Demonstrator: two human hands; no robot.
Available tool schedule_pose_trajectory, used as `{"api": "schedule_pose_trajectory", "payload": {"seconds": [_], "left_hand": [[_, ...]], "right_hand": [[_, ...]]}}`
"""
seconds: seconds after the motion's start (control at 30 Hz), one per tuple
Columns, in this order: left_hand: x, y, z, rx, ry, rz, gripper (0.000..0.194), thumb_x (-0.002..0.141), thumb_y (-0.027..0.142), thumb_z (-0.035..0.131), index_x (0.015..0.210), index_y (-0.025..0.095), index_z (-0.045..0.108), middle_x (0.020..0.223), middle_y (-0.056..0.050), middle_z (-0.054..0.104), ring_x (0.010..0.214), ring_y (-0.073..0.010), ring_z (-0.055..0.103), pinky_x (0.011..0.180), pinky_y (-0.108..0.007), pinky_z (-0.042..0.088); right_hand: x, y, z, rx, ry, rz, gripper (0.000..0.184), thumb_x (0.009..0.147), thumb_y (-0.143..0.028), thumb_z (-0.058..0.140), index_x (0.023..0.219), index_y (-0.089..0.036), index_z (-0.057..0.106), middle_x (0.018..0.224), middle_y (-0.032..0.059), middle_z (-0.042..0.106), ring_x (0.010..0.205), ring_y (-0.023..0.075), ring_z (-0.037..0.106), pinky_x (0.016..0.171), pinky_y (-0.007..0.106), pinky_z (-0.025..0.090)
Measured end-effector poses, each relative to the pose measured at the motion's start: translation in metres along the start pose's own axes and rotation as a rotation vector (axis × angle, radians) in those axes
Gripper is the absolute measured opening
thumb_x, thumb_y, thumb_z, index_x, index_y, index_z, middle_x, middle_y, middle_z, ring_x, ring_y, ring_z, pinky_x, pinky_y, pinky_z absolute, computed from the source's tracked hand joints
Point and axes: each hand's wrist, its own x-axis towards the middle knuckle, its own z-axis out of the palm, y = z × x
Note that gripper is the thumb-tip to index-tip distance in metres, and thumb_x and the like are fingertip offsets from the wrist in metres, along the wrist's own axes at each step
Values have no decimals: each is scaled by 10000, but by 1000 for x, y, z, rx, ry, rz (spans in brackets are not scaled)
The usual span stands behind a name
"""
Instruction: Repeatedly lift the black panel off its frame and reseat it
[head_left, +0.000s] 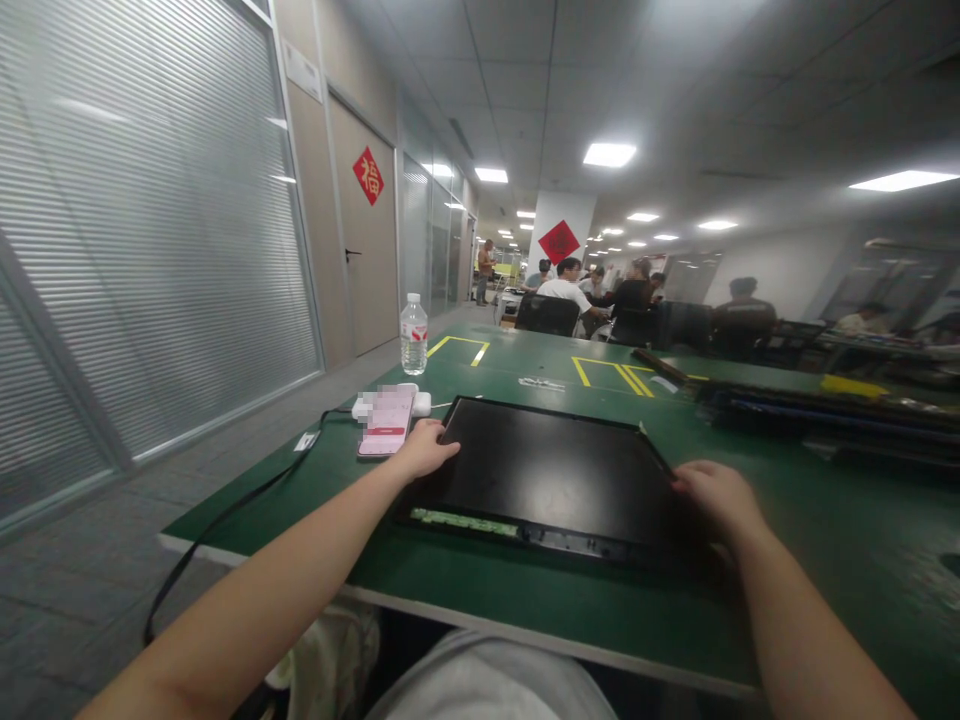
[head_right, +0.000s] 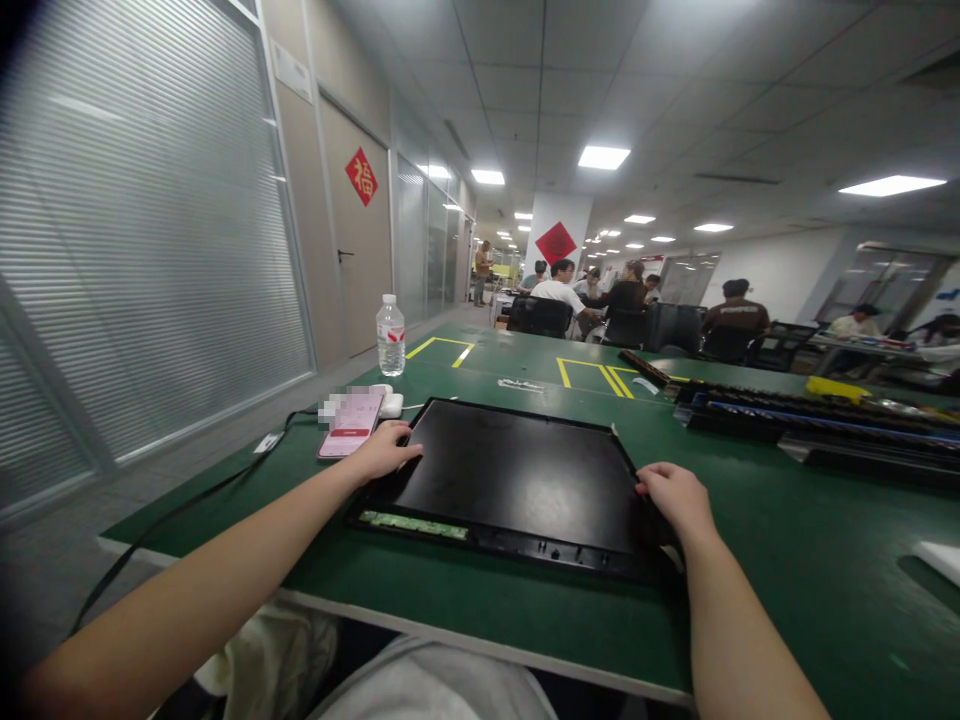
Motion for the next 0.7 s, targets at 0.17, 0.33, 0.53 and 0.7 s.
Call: {"api": "schedule_pose_trajectory", "payload": {"seconds": [0.17, 0.33, 0.53, 0.7], "left_hand": [[-3, 2, -3, -2, -7, 2, 363, 731, 367, 700, 1012, 137, 712, 1340, -181, 587, 1271, -301, 548, 1088, -330, 404], [-3, 4, -3, 16, -2, 2, 299, 724, 349, 699, 937, 141, 723, 1330, -168, 596, 1268, -316, 555, 1076, -305, 414], [-3, 3, -2, 18, -8, -4, 312, 738, 336, 700, 976, 135, 717, 1361, -176, 574, 1291, -306, 540, 1093, -315, 399], [-2, 1, 1, 8, -4, -15, 352, 740, 334, 703, 1028, 131, 706, 1396, -174, 547, 1301, -293, 533, 1113, -305, 375]], "right_hand": [[-2, 0, 0, 35, 3, 1, 229, 727, -350, 573, 819, -209, 728, 791, 80, 768, 752, 246, 687, 601, 312, 449], [-2, -1, 0, 22, -3, 21, 214, 718, -331, 575, 809, -206, 722, 797, 84, 768, 758, 246, 686, 615, 315, 454], [-3, -3, -1, -7, -10, 3, 220, 737, -335, 565, 810, -211, 730, 792, 75, 766, 780, 246, 683, 644, 325, 459], [-2, -1, -1, -24, 15, -14, 201, 726, -338, 580, 782, -218, 731, 780, 71, 767, 756, 250, 676, 624, 329, 449]]}}
